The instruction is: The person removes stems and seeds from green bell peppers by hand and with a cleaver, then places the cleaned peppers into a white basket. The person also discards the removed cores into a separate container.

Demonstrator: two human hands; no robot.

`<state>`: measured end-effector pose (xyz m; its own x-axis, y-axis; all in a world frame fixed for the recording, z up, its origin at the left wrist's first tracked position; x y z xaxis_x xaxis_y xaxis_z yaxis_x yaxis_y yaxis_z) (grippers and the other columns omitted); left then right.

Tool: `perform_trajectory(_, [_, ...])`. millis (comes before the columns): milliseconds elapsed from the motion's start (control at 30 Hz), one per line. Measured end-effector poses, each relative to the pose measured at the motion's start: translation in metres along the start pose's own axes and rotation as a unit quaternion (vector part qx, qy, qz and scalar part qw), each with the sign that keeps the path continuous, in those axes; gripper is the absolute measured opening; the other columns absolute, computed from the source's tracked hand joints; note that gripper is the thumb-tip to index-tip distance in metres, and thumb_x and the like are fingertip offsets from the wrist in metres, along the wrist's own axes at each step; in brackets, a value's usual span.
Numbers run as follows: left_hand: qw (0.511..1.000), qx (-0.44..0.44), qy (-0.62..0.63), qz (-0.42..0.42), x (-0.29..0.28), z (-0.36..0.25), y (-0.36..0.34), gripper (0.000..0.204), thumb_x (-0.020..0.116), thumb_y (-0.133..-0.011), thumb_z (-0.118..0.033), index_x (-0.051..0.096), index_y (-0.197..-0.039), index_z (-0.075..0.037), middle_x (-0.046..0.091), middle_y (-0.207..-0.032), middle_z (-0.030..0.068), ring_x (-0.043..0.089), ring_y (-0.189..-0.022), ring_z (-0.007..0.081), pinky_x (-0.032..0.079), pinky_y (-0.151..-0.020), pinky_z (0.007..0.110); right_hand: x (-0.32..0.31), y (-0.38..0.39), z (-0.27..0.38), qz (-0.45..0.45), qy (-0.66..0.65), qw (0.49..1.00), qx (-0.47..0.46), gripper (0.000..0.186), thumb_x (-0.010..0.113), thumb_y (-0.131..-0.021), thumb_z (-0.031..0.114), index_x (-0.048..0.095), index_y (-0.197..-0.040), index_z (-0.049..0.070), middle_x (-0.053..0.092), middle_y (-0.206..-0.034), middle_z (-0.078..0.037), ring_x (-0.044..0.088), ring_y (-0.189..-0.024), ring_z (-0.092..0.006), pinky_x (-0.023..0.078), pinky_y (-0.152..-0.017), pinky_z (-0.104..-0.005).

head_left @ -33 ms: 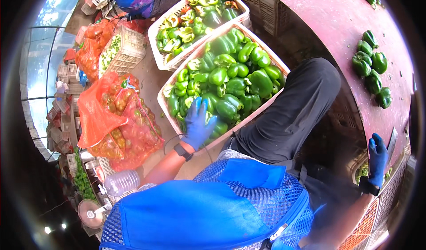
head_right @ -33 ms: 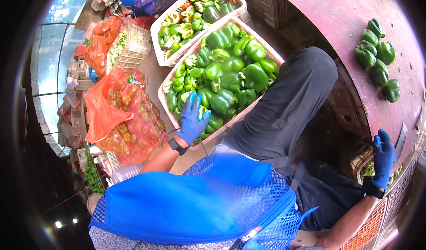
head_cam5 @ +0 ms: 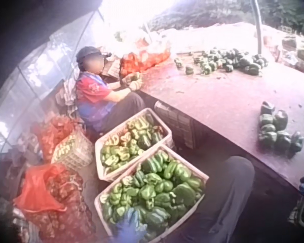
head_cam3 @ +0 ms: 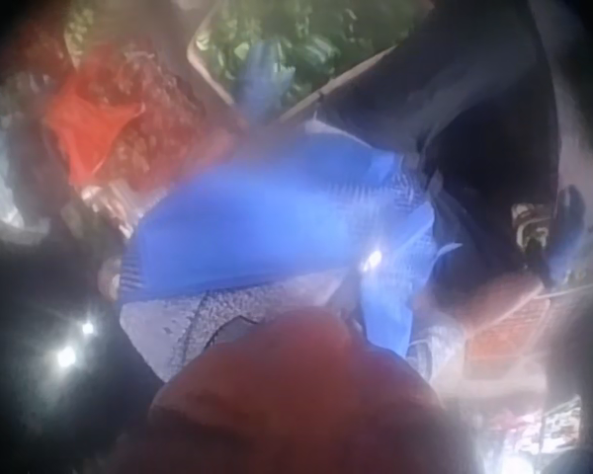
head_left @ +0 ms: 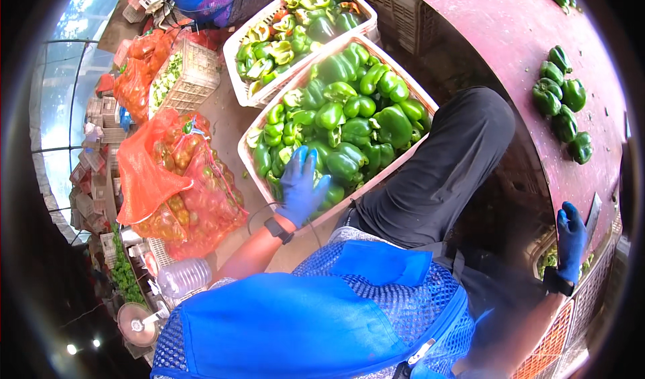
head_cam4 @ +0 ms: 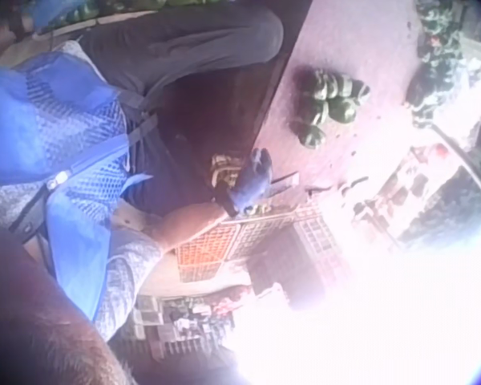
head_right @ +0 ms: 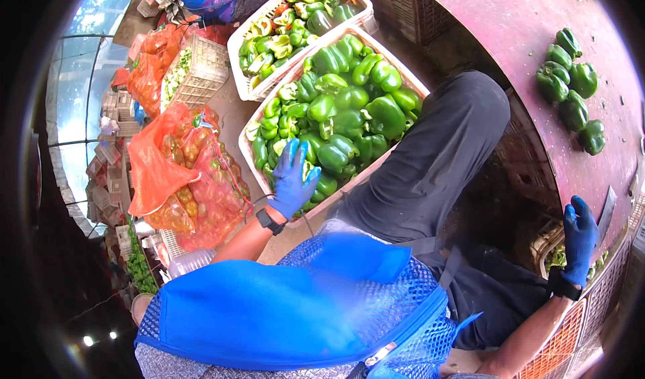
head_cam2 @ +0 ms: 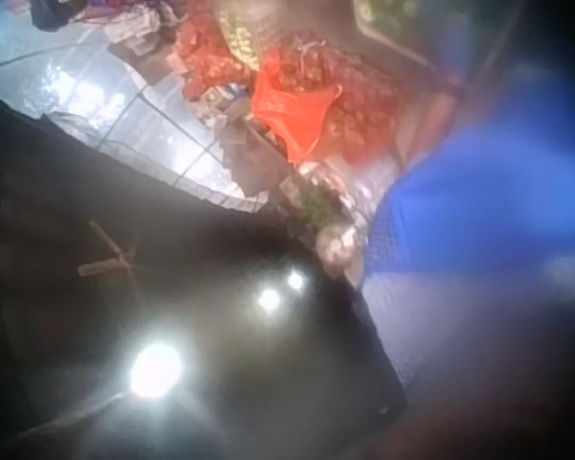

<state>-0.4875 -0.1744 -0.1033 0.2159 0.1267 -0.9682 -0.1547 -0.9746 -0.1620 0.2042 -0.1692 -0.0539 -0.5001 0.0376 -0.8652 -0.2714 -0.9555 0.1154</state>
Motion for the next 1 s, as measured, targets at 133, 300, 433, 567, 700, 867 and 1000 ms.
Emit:
perform_trajectory(133, [0.998, 0.057, 0.003, -0.005, 0.001, -0.029, -0.019, 0.071, 0.072, -0.086, -0.034, 0.048, -0.142, 0.004, 0.047, -0.142, 0.0277, 0.046, -0.133, 0.046, 0.041, -0.109, 0.053, 0.001, 0.001, 0.006, 0.009, -0.001, 1.0, -0.002, 0.035, 0.068, -0.098, 0.015, 0.066, -0.128, -0.002, 0.071, -0.125, -0.013, 0.065, -0.116, -0.0205, 0.047, -0.104, -0.0339])
perform_trajectory(300, [0.999, 0.01, -0.006, 0.03, 0.024, -0.049, -0.032, 0.082, 0.063, -0.091, -0.048, 0.042, -0.147, 0.008, 0.038, -0.155, 0.0275, 0.04, -0.139, 0.0447, 0.032, -0.115, 0.057, 0.001, 0.0, 0.013, 0.015, -0.012, 1.0, -0.002, 0.035, 0.067, -0.098, 0.013, 0.065, -0.13, -0.002, 0.071, -0.124, -0.012, 0.065, -0.113, -0.0181, 0.048, -0.101, -0.0319])
perform_trajectory(433, [0.998, -0.03, -0.018, 0.043, 0.033, -0.059, -0.033, 0.084, 0.064, -0.09, -0.049, 0.04, -0.148, 0.007, 0.035, -0.158, 0.0263, 0.036, -0.143, 0.0445, 0.027, -0.118, 0.06, 0.002, -0.004, 0.028, 0.01, 0.005, 1.0, -0.016, 0.032, 0.068, -0.097, 0.012, 0.067, -0.126, -0.001, 0.073, -0.118, -0.013, 0.068, -0.108, -0.0204, 0.051, -0.096, -0.0329])
perform_trajectory(567, [0.996, -0.057, -0.061, 0.044, 0.049, -0.069, -0.036, 0.087, 0.064, -0.089, -0.052, 0.038, -0.15, 0.005, 0.033, -0.159, 0.0255, 0.034, -0.145, 0.0434, 0.022, -0.119, 0.062, 0.011, -0.008, 0.038, 0.014, -0.023, 0.999, -0.028, 0.032, 0.069, -0.095, 0.009, 0.067, -0.126, -0.001, 0.073, -0.116, -0.015, 0.069, -0.106, -0.021, 0.053, -0.093, -0.0329])
perform_trajectory(700, [0.997, -0.05, -0.055, 0.032, 0.064, -0.073, -0.039, 0.091, 0.064, -0.088, -0.054, 0.034, -0.154, 0.001, 0.032, -0.16, 0.0252, 0.032, -0.147, 0.0431, 0.018, -0.12, 0.063, 0.015, -0.016, 0.07, 0.029, -0.047, 0.998, 0.016, 0.032, 0.069, -0.094, 0.011, 0.069, -0.124, 0.0, 0.073, -0.113, -0.016, 0.071, -0.098, -0.024, 0.055, -0.087, -0.0354])
perform_trajectory(867, [0.991, -0.035, -0.099, 0.083, 0.058, -0.071, -0.032, 0.09, 0.055, -0.096, -0.056, 0.027, -0.156, 0.004, 0.026, -0.163, 0.0279, 0.028, -0.15, 0.0445, 0.02, -0.12, 0.063, 0.013, -0.038, 0.092, -0.079, 0.051, 0.995, -0.042, 0.04, 0.074, -0.09, 0.03, 0.068, -0.122, 0.006, 0.072, -0.109, -0.02, 0.073, -0.095, -0.036, 0.057, -0.084, -0.0449])
perform_trajectory(1000, [0.981, -0.018, -0.169, 0.099, 0.073, -0.066, -0.037, 0.089, 0.057, -0.095, -0.055, 0.028, -0.156, 0.004, 0.027, -0.164, 0.0253, 0.027, -0.15, 0.0426, 0.02, -0.121, 0.06, 0.003, -0.047, 0.09, -0.179, 0.054, 0.981, 0.043, 0.051, 0.073, -0.09, 0.036, 0.062, -0.131, 0.009, 0.07, -0.116, -0.022, 0.071, -0.101, -0.0363, 0.056, -0.086, -0.0466])
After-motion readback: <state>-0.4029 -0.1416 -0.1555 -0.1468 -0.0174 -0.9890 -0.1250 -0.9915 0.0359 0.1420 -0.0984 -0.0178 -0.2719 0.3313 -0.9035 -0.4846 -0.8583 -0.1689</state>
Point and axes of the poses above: each hand's wrist, its own y-axis away from the middle knuckle, its own x-axis out of the palm, z = x × y, the point moved 1 cm from there along -y, towards the middle knuckle
